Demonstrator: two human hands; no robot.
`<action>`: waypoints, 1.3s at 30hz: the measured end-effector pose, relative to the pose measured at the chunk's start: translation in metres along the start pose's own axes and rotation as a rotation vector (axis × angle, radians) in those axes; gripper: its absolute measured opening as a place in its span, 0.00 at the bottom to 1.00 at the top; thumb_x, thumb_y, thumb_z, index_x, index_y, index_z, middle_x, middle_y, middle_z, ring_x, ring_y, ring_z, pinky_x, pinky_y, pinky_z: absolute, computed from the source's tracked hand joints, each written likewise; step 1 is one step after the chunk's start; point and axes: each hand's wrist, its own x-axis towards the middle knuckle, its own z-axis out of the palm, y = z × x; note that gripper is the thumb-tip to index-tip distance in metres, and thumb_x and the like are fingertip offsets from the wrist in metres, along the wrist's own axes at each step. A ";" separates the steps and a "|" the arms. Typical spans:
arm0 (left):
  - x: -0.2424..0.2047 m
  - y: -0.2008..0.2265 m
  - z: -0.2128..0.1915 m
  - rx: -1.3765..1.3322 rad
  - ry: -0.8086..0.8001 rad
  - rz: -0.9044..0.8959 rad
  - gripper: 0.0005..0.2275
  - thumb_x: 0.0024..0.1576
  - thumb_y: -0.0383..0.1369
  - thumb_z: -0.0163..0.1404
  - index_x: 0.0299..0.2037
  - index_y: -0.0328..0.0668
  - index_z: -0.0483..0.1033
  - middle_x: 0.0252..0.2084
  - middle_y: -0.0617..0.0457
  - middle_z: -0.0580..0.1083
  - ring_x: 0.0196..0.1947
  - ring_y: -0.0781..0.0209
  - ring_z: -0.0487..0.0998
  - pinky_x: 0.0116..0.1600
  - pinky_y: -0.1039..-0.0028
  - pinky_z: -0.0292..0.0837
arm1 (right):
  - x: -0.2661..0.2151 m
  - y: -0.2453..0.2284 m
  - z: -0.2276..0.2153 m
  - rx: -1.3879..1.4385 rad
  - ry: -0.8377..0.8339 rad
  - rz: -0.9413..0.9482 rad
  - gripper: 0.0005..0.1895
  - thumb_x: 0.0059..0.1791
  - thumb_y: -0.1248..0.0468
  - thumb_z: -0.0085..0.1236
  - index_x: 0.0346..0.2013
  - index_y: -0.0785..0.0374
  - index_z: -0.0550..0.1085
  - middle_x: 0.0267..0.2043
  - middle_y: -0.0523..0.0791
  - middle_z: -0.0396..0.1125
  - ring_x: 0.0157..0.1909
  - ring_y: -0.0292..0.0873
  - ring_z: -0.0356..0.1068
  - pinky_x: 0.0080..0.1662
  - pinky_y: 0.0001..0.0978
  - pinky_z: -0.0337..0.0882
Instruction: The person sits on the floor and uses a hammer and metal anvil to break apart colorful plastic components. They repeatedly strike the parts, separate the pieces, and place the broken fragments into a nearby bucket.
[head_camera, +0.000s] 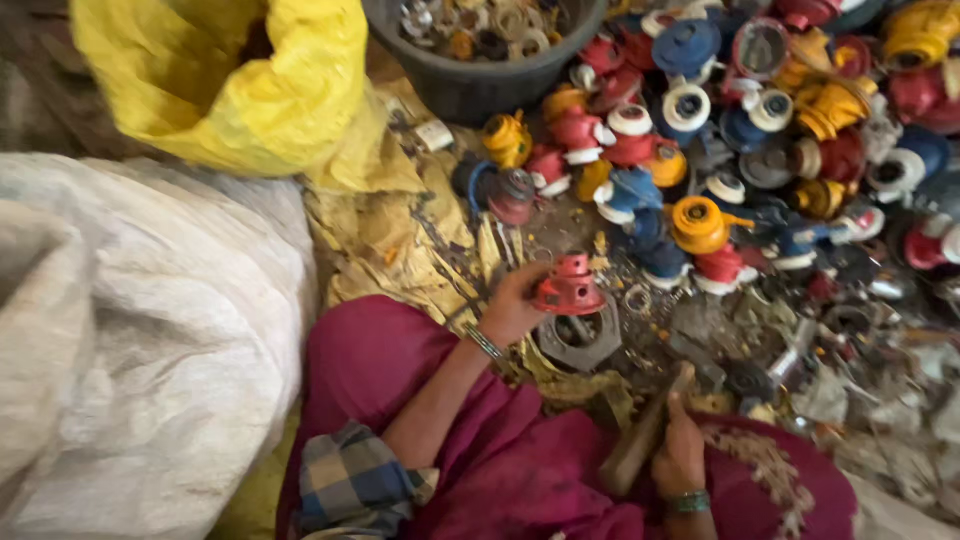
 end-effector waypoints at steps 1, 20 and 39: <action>0.000 0.002 0.001 0.082 0.034 0.023 0.18 0.54 0.30 0.62 0.53 0.31 0.75 0.43 0.44 0.79 0.41 0.56 0.81 0.47 0.69 0.76 | -0.001 -0.002 0.007 -0.012 0.037 0.047 0.18 0.54 0.60 0.44 0.57 0.60 0.69 0.43 0.42 0.67 0.37 0.36 0.68 0.36 0.28 0.70; -0.012 0.029 -0.016 -0.016 0.232 -0.518 0.16 0.61 0.43 0.54 0.36 0.35 0.81 0.18 0.54 0.76 0.15 0.65 0.76 0.23 0.74 0.71 | 0.053 -0.041 0.054 -0.511 -0.054 -0.136 0.25 0.52 0.69 0.51 0.65 0.62 0.70 0.54 0.49 0.68 0.47 0.47 0.68 0.43 0.42 0.69; 0.087 0.159 -0.259 0.504 1.141 0.053 0.26 0.62 0.58 0.45 0.47 0.39 0.78 0.26 0.51 0.80 0.26 0.57 0.85 0.33 0.68 0.78 | 0.073 -0.058 0.138 -1.129 -0.413 -0.588 0.24 0.50 0.69 0.50 0.63 0.62 0.68 0.52 0.50 0.67 0.49 0.50 0.68 0.49 0.43 0.72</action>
